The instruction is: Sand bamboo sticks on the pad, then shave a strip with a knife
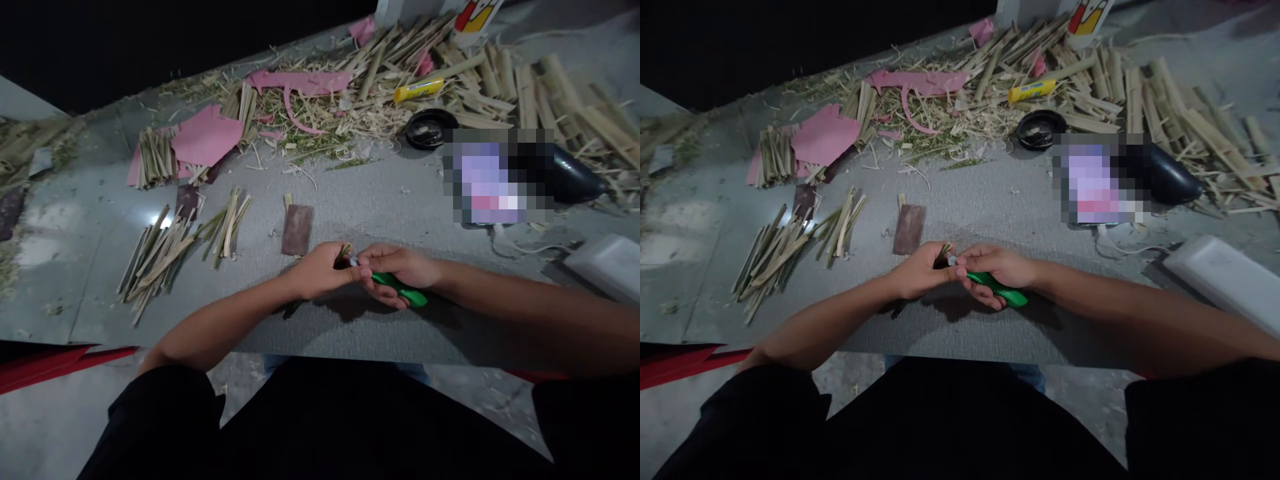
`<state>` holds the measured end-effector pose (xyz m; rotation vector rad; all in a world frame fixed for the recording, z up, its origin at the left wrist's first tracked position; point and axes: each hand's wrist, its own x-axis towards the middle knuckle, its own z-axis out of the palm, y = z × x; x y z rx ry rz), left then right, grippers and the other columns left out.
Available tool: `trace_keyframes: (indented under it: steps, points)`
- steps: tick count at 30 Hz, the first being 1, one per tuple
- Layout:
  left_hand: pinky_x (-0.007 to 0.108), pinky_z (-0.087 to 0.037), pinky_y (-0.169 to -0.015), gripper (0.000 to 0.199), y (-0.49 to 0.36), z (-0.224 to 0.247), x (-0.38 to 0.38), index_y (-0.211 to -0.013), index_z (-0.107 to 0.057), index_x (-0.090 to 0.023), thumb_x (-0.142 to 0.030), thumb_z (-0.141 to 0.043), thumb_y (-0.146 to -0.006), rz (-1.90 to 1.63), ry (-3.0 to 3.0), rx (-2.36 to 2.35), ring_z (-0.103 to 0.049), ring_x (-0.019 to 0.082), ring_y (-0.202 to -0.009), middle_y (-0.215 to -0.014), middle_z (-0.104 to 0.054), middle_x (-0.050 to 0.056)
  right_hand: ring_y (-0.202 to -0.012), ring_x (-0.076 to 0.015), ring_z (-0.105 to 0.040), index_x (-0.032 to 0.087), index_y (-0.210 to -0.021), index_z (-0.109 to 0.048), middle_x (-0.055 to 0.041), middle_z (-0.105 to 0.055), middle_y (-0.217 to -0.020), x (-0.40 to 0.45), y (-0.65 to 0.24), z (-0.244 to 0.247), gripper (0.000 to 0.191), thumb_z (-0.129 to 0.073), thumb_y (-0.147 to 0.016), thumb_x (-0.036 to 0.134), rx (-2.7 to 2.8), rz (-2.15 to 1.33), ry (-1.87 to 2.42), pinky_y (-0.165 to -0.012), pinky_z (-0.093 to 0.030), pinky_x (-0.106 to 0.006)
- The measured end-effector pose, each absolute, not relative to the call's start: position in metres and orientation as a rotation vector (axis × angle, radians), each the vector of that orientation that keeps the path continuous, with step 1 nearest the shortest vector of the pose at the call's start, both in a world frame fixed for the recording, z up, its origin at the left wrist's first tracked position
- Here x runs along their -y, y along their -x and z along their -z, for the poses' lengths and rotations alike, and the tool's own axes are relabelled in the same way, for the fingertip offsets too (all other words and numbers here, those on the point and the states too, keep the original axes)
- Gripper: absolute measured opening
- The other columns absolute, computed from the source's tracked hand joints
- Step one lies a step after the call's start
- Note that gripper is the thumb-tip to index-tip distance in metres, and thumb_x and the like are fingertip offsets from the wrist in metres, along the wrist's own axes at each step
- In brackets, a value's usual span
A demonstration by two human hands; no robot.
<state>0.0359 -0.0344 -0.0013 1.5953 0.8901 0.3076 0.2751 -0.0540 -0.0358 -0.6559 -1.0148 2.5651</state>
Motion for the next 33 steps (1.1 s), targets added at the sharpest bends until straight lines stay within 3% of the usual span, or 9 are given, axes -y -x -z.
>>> trace_keyframes:
  steps: [7,12,20,26,33]
  points:
    - [0.036,-0.036,-0.077,0.086,-0.037,0.006,0.035,-0.086,-0.053,-0.024,-0.11,-0.049,-0.097,-0.32,-1.689,-0.884,-0.046,0.019,-0.081,-0.081,-0.052,-0.002,-0.04,-0.0163,-0.063,0.021,-0.091,-0.066,0.0045,-0.059,-0.056,0.053,-0.272,0.03,0.042,-0.079,-0.11,0.056,1.03,-2.545,0.691,-0.033,-0.043,-0.021]
    - [0.036,-0.038,-0.076,0.088,-0.036,0.007,0.037,-0.083,-0.053,-0.024,-0.11,-0.043,-0.099,-0.355,-1.706,-0.873,-0.048,0.019,-0.078,-0.079,-0.054,-0.001,-0.042,-0.015,-0.062,0.021,-0.09,-0.064,0.0057,-0.055,-0.055,0.057,-0.269,0.025,0.045,-0.08,-0.11,0.058,1.018,-2.478,0.761,-0.035,-0.045,-0.02]
    - [0.034,-0.045,-0.078,0.087,-0.038,0.006,0.033,-0.084,-0.064,-0.022,-0.105,-0.047,-0.102,-0.348,-1.644,-0.838,-0.057,0.019,-0.081,-0.082,-0.064,0.002,-0.042,-0.0134,-0.06,0.023,-0.089,-0.063,0.0057,-0.056,-0.057,0.063,-0.263,0.019,0.05,-0.084,-0.108,0.064,1.027,-2.316,0.848,-0.035,-0.042,-0.019]
    - [0.032,-0.03,-0.067,0.083,-0.038,0.0,0.033,-0.077,-0.054,-0.024,-0.105,-0.064,-0.094,-0.322,-1.596,-0.875,-0.038,0.015,-0.071,-0.073,-0.043,-0.004,-0.04,-0.0133,-0.059,0.022,-0.088,-0.064,0.0059,-0.056,-0.056,0.062,-0.263,0.021,0.049,-0.085,-0.108,0.062,1.047,-2.365,0.79,-0.035,-0.043,-0.02]
    - [0.033,-0.032,-0.069,0.082,-0.037,-0.001,0.033,-0.08,-0.052,-0.024,-0.103,-0.068,-0.093,-0.288,-1.63,-0.893,-0.042,0.016,-0.075,-0.076,-0.048,-0.003,-0.041,-0.0145,-0.062,0.021,-0.09,-0.064,0.0048,-0.058,-0.057,0.059,-0.27,0.028,0.046,-0.082,-0.111,0.058,1.03,-2.488,0.677,-0.034,-0.043,-0.019]
